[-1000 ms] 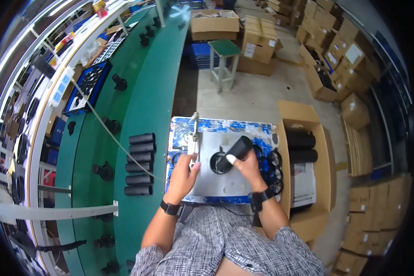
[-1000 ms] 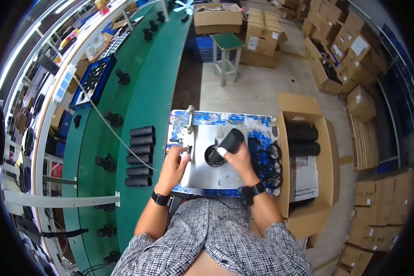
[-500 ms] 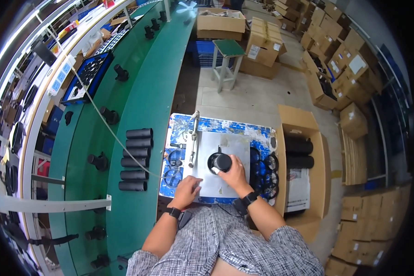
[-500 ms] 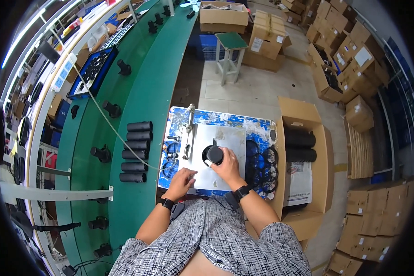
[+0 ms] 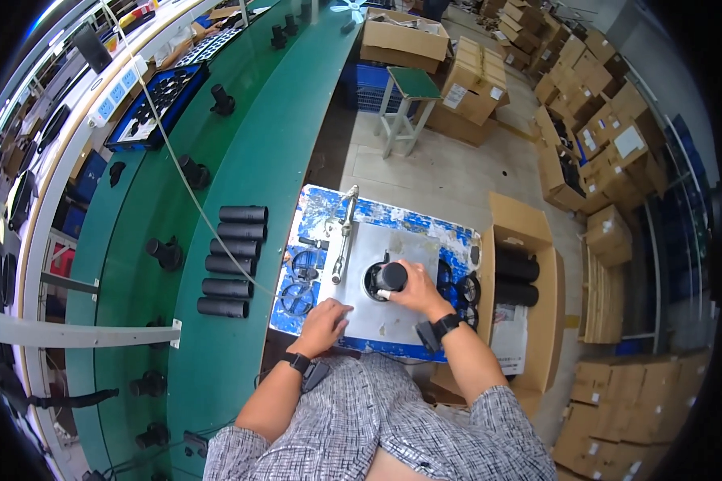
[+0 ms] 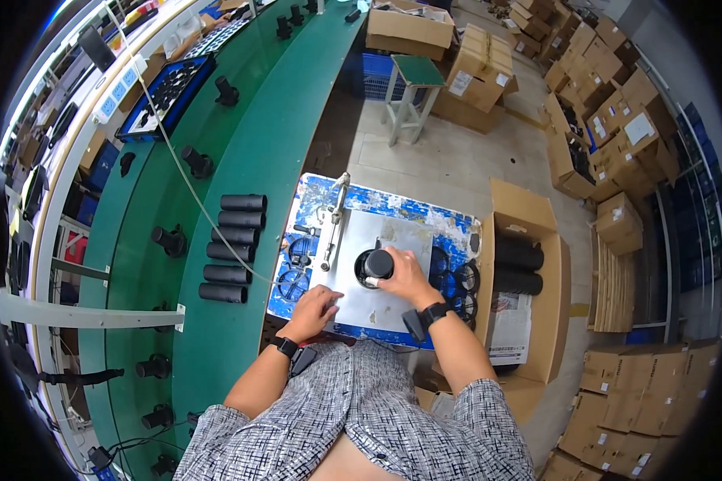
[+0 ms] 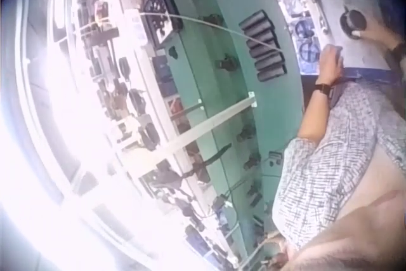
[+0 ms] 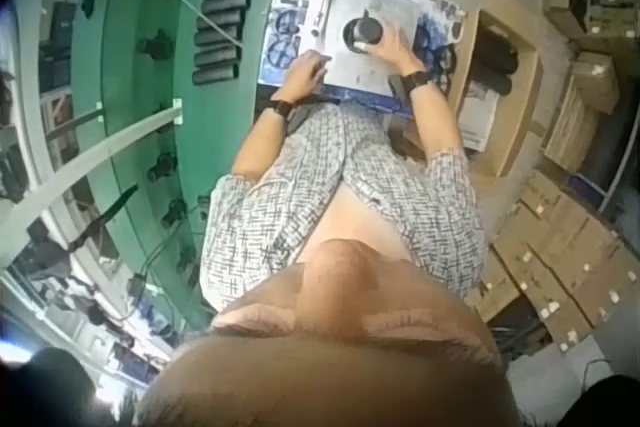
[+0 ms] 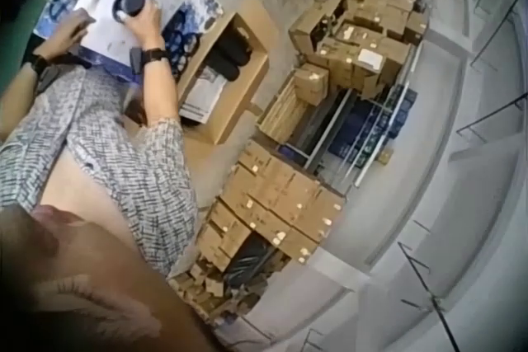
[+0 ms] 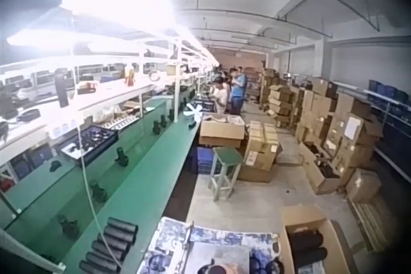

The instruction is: Assembling small electronic motor components using a manual fixture on a production line.

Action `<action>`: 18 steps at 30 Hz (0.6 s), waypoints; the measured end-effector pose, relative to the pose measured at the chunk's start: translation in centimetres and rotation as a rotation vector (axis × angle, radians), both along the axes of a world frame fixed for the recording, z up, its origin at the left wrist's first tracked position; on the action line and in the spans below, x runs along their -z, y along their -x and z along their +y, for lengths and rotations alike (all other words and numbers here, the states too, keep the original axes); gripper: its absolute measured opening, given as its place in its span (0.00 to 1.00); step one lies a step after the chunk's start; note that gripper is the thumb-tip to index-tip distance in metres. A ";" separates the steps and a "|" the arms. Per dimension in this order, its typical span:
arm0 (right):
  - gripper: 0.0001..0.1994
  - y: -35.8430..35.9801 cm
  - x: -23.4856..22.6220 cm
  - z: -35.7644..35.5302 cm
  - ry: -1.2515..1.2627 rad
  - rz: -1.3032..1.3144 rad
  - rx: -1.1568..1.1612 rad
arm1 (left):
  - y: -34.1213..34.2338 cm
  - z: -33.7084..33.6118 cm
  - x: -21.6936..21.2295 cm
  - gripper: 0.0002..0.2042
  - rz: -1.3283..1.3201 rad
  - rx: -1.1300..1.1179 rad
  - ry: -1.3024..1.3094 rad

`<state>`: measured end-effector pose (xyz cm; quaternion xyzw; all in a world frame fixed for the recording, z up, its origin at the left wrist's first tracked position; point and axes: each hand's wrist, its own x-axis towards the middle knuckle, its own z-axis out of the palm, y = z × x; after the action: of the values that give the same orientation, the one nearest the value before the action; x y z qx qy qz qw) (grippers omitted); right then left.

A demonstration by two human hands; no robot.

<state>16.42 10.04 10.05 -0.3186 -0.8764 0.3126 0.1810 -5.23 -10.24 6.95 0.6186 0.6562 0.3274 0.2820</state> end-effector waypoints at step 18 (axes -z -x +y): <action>0.36 0.2 3.3 -4.2 0.015 0.133 0.352 | 10.5 5.0 1.2 0.10 -0.271 -0.286 -0.078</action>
<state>16.22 5.80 6.76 -0.4469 -0.7908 0.3030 0.2882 -15.68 -5.22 5.70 0.4795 0.6804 0.4695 0.2944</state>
